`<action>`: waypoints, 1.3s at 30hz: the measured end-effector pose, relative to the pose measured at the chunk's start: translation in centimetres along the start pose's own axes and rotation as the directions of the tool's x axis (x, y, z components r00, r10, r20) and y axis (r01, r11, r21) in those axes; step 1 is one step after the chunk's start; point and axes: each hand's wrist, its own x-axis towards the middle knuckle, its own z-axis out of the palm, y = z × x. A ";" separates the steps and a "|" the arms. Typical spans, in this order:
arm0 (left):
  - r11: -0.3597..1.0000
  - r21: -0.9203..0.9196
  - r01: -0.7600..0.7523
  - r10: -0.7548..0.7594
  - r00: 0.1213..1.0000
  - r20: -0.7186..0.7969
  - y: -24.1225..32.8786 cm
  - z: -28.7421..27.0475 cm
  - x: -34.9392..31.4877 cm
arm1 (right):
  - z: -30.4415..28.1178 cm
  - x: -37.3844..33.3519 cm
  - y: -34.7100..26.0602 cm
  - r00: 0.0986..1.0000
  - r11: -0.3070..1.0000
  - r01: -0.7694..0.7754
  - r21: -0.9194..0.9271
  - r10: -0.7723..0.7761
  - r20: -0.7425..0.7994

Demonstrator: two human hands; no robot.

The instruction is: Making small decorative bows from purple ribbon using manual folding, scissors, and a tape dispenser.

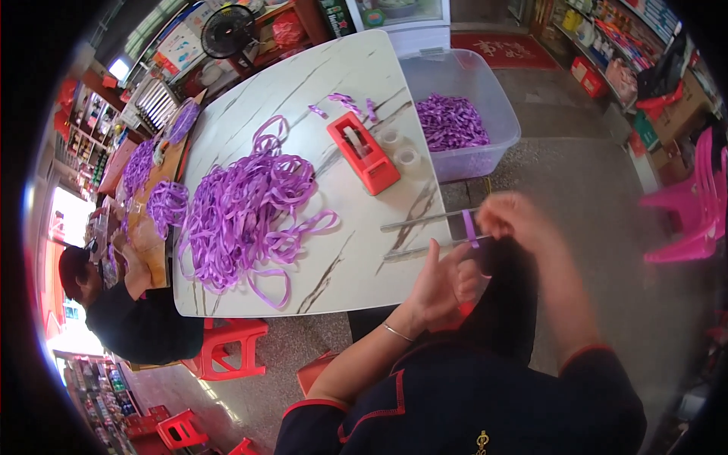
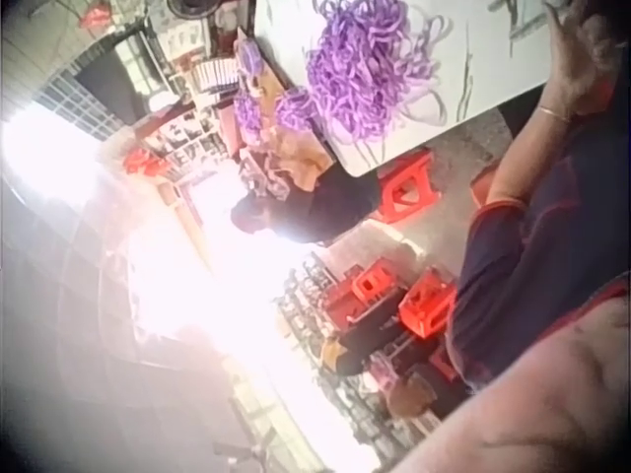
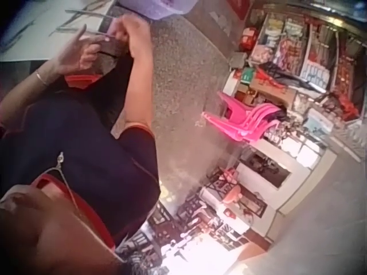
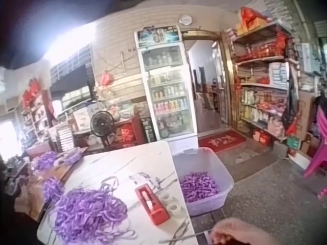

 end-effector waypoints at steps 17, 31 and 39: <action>1.000 -0.010 -0.028 0.029 0.999 0.037 -0.3 -0.8 -0.1 | 7.5 18.3 -5.7 0.996 0.733 0.046 -0.678 -0.087 -0.026; 1.000 0.004 -0.019 0.019 0.997 0.081 -0.3 -1.1 0.2 | 8.6 15.6 -7.2 0.995 0.967 0.017 -0.254 0.010 0.104; 1.000 -0.019 -0.008 0.010 0.998 0.065 -0.5 -0.7 0.0 | 8.2 12.2 -1.4 0.989 0.920 0.150 -0.361 -0.146 0.039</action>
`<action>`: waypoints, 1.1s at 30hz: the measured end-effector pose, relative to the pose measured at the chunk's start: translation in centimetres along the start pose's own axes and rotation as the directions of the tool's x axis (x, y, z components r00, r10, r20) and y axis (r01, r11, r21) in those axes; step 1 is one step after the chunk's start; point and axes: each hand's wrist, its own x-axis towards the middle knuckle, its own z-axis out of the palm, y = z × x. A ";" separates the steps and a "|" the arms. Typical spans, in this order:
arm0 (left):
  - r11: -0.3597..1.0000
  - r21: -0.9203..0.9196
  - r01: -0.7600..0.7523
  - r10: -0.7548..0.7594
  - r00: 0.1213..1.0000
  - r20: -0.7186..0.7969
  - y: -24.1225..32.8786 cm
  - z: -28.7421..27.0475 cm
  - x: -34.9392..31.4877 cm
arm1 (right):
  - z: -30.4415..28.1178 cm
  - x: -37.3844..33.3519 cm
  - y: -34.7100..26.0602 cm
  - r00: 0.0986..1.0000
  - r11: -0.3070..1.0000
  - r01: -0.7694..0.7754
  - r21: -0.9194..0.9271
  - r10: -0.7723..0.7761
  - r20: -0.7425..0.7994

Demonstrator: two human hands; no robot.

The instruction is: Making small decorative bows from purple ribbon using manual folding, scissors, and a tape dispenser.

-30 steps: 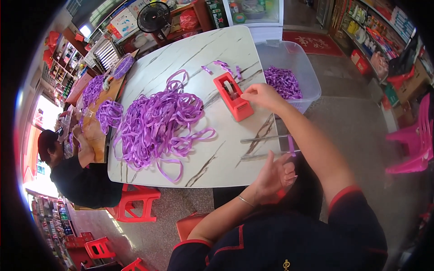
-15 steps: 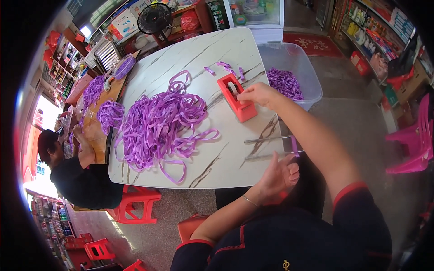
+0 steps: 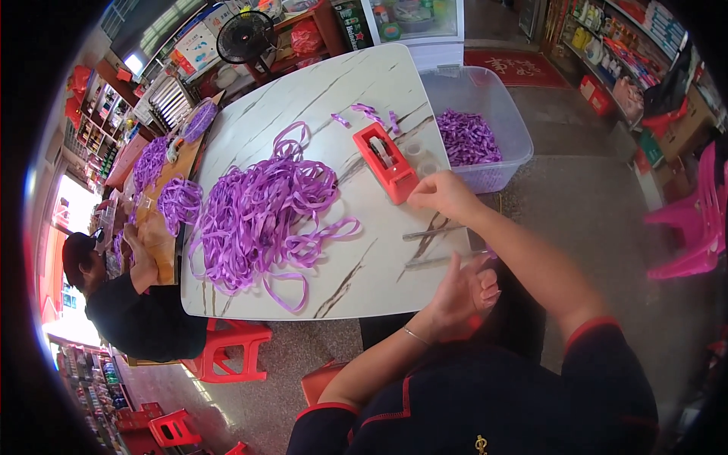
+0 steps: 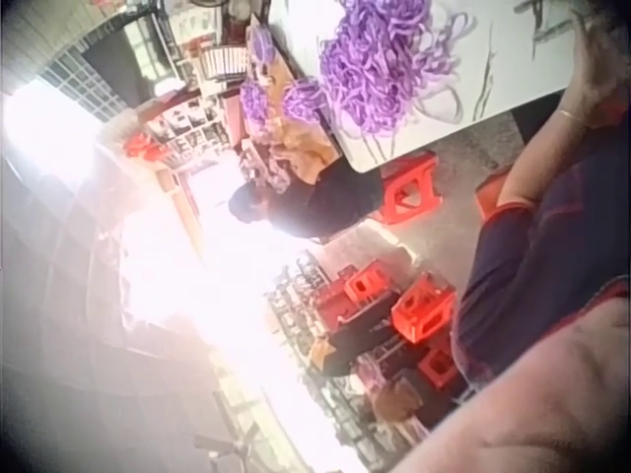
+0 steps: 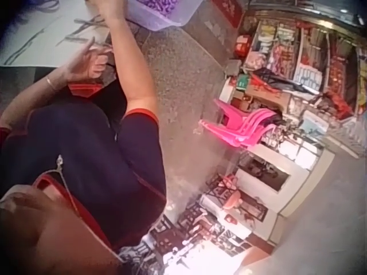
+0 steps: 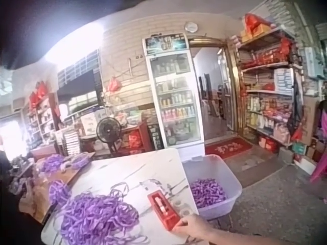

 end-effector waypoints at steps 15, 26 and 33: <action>1.000 0.001 -0.015 0.015 0.992 -0.125 0.1 0.8 0.0 | -6.9 -2.6 0.7 0.986 0.950 0.107 -0.295 -0.062 0.157; 0.999 0.034 -0.011 0.013 0.997 -0.074 0.1 0.8 0.2 | -8.3 -8.1 0.6 0.926 0.667 0.040 -0.744 0.255 0.279; 0.999 0.045 -0.014 0.017 0.998 -0.060 0.1 1.0 0.1 | -7.7 -7.8 0.2 0.938 0.521 0.044 -0.852 0.271 0.215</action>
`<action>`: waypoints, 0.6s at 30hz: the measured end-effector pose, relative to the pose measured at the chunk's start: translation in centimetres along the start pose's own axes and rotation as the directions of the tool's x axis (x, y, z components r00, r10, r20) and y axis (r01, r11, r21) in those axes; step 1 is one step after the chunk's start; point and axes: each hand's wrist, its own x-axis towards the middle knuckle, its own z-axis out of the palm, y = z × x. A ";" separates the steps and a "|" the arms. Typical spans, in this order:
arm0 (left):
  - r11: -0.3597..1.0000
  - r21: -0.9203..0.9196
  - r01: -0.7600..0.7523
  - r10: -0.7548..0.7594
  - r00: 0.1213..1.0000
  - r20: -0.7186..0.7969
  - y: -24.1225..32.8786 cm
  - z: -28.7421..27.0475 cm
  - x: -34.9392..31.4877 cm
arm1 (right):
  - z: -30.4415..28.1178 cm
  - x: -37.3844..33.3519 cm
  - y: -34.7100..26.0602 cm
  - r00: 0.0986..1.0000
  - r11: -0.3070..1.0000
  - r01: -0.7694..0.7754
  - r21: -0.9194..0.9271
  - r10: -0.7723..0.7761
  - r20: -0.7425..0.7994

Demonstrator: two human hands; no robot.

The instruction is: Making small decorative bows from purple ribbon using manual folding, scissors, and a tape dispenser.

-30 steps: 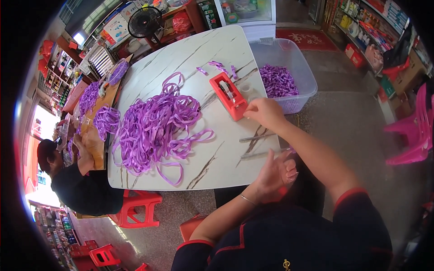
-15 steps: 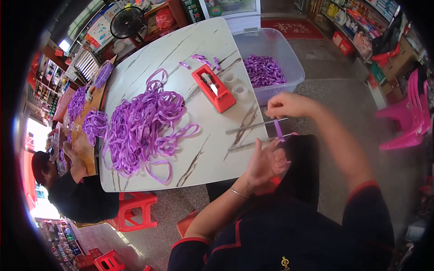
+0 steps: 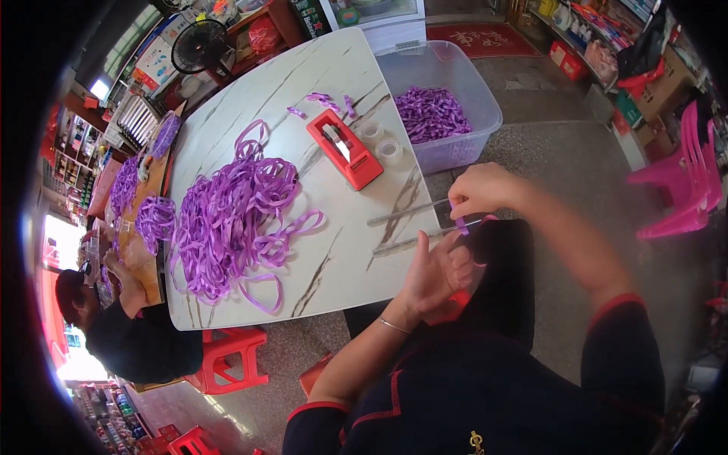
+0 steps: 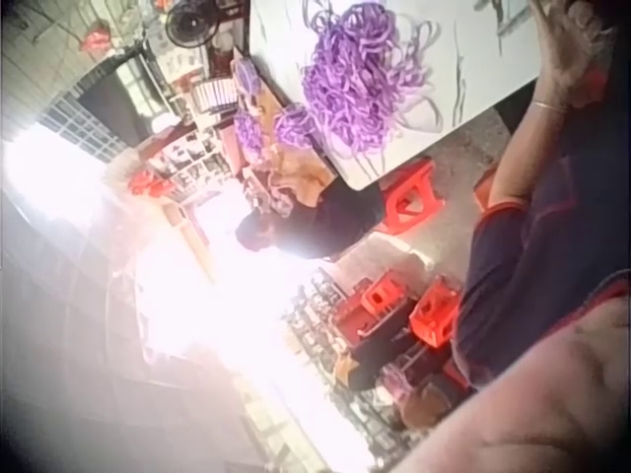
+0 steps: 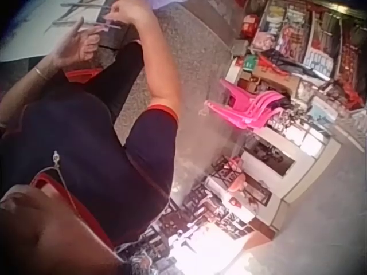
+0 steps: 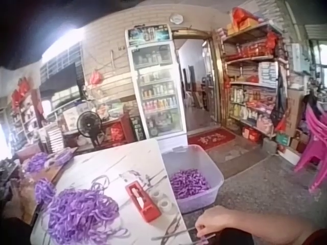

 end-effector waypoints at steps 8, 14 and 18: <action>1.000 -0.005 -0.007 0.007 1.000 -0.004 -0.1 0.3 0.1 | 0.0 -0.2 -0.8 0.990 0.977 -0.135 -0.164 0.126 -0.063; 1.000 -0.007 -0.022 0.021 0.999 -0.024 0.1 -0.1 -0.1 | 0.6 -1.8 0.1 0.954 0.985 -0.167 -0.049 0.149 -0.261; 1.000 0.006 -0.020 0.020 1.000 0.004 -0.2 0.1 0.1 | 7.9 -0.4 7.9 0.910 0.224 0.021 0.974 0.400 -0.112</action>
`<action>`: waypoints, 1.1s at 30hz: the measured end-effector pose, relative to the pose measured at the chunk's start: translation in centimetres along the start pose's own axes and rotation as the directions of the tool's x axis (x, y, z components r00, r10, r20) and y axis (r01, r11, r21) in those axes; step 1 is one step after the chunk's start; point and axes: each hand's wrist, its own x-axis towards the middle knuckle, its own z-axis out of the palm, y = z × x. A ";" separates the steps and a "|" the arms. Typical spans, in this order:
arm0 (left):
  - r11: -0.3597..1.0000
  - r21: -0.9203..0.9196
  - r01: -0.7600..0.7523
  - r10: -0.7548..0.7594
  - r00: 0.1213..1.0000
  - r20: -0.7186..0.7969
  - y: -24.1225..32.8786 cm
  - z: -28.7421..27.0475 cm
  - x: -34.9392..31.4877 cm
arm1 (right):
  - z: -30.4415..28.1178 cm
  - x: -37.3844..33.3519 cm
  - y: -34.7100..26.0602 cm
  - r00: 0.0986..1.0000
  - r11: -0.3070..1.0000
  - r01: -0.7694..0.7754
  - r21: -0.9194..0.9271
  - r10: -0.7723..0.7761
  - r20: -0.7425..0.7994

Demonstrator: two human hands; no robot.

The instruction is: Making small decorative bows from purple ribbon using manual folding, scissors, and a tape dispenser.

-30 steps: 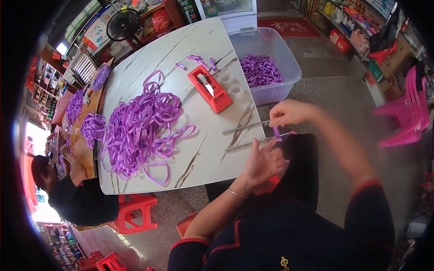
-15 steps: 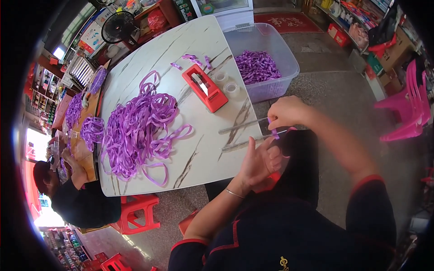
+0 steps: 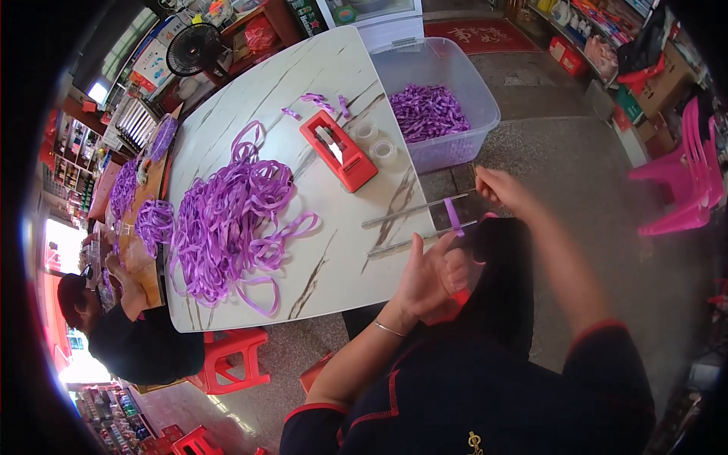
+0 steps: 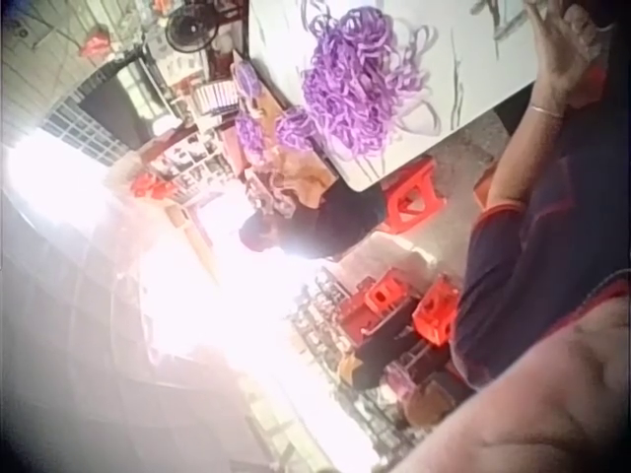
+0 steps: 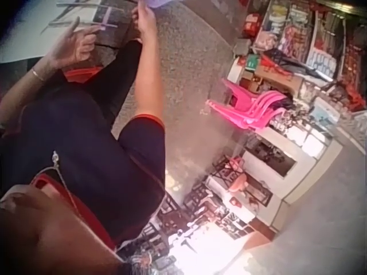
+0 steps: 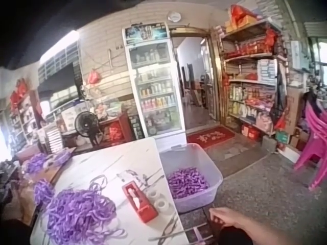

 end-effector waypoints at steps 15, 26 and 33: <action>1.000 0.018 -0.004 0.005 0.999 -0.041 0.1 0.1 -0.1 | 9.8 -0.9 6.6 0.474 0.062 -0.805 0.590 -0.531 0.702; 1.000 0.025 -0.012 0.013 0.999 -0.047 0.0 -0.2 0.0 | 8.0 -1.6 5.2 0.971 0.607 -0.216 0.765 0.052 0.233; 1.000 0.025 -0.005 0.006 0.999 -0.044 0.0 0.0 0.0 | 5.9 -2.5 3.5 0.975 0.786 -0.203 0.584 0.109 0.193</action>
